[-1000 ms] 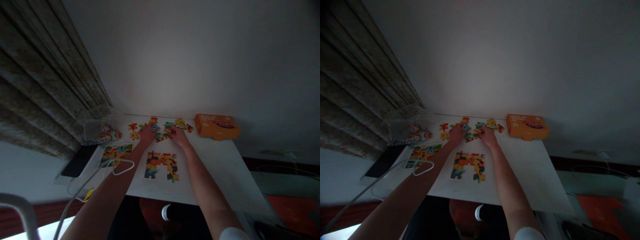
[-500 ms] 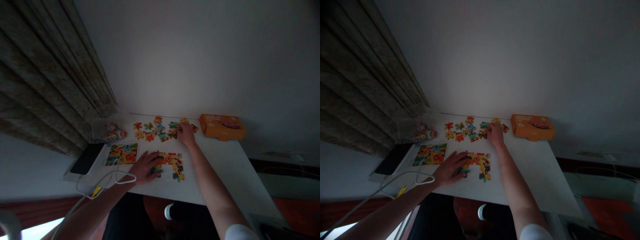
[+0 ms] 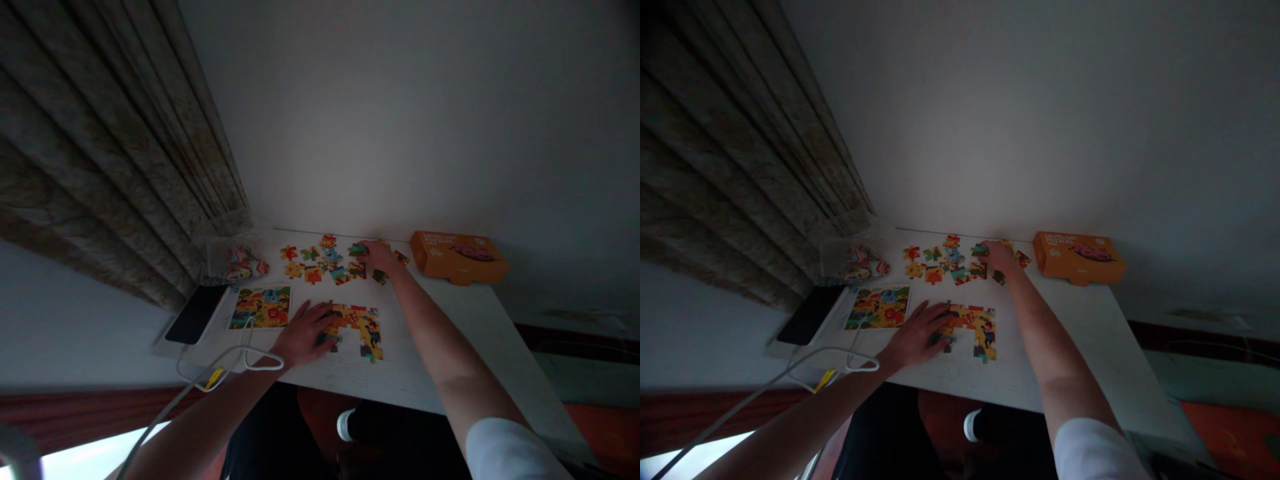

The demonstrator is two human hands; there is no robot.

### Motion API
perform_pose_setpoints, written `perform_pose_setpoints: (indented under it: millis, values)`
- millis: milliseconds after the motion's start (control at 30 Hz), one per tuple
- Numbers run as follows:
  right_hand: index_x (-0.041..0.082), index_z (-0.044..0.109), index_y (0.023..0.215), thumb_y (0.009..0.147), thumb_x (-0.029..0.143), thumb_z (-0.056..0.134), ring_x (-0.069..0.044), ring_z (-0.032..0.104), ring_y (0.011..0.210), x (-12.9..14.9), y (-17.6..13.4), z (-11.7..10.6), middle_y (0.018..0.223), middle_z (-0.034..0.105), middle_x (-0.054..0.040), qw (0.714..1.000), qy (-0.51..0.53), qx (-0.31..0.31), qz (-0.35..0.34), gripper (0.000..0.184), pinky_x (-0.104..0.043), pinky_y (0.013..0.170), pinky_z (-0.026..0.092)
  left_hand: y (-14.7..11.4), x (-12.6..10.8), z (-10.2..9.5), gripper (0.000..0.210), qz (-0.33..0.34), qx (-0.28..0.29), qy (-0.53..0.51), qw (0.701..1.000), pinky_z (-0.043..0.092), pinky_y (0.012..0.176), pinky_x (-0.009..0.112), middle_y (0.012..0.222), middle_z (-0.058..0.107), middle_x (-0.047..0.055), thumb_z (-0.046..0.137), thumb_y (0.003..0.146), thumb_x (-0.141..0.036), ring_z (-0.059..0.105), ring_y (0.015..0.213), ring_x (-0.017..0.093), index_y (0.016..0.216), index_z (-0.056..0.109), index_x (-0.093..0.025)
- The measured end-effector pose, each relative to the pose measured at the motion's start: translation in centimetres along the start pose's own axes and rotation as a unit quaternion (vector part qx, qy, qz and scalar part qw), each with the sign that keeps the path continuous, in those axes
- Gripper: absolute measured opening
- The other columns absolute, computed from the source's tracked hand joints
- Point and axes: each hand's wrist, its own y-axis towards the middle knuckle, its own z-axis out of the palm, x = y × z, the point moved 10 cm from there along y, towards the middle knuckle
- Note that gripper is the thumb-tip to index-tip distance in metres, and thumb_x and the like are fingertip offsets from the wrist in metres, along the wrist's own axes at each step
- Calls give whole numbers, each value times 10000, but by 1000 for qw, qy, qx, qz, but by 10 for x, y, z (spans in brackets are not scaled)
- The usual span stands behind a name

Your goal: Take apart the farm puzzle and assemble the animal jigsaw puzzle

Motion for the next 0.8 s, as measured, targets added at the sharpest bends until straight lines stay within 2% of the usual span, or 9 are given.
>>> perform_pose_setpoints:
  millis: [167,267,367,500,667,800]
  values:
    - [241,711,1263,794,277,811,-318,696,1138,29,-13,-3,1143,778,-113,987,-151,-4,-55,480,-506,1132,421,1,0,1,514,2,3,1,1000,273,1277,565,1560,535,62,616,973,-417,465,1469,259,1468,555,-292]
    - [220,669,1342,857,344,765,-325,690,1143,42,-26,-18,1171,765,-130,986,-156,-25,-58,510,-481,1102,450,1,1,1,500,0,2,2,1000,263,1286,542,1562,534,58,610,978,-420,463,1470,246,1460,560,-295]
    - [218,651,1367,865,339,761,-336,671,1184,54,-48,-33,1259,734,-136,988,-142,-31,-61,528,-477,1075,481,1,2,2,502,-4,1,2,1000,252,1292,527,1568,525,73,621,973,-405,463,1470,244,1455,567,-280]
    - [237,640,1379,851,277,769,-323,656,1238,75,-95,-41,1350,697,-112,987,-129,-16,-90,545,-485,1094,487,1,4,1,539,-13,-11,2,1000,271,1283,536,1557,532,112,629,958,-361,480,1455,257,1474,546,-232]
    - [263,668,1341,841,293,782,-293,693,1184,91,-165,-31,1319,718,-88,987,-113,18,-110,514,-455,1057,530,2,2,-5,485,-5,-35,-10,999,356,1239,524,1491,593,121,530,985,-252,541,1389,258,1468,535,-211]
    - [273,694,1297,833,275,786,-279,711,1138,98,-207,-22,1260,746,-79,988,-92,36,-117,473,-461,1029,547,1,3,-8,405,-12,-61,-15,998,454,1167,481,1396,656,127,464,1014,-256,599,1305,260,1393,591,-195]
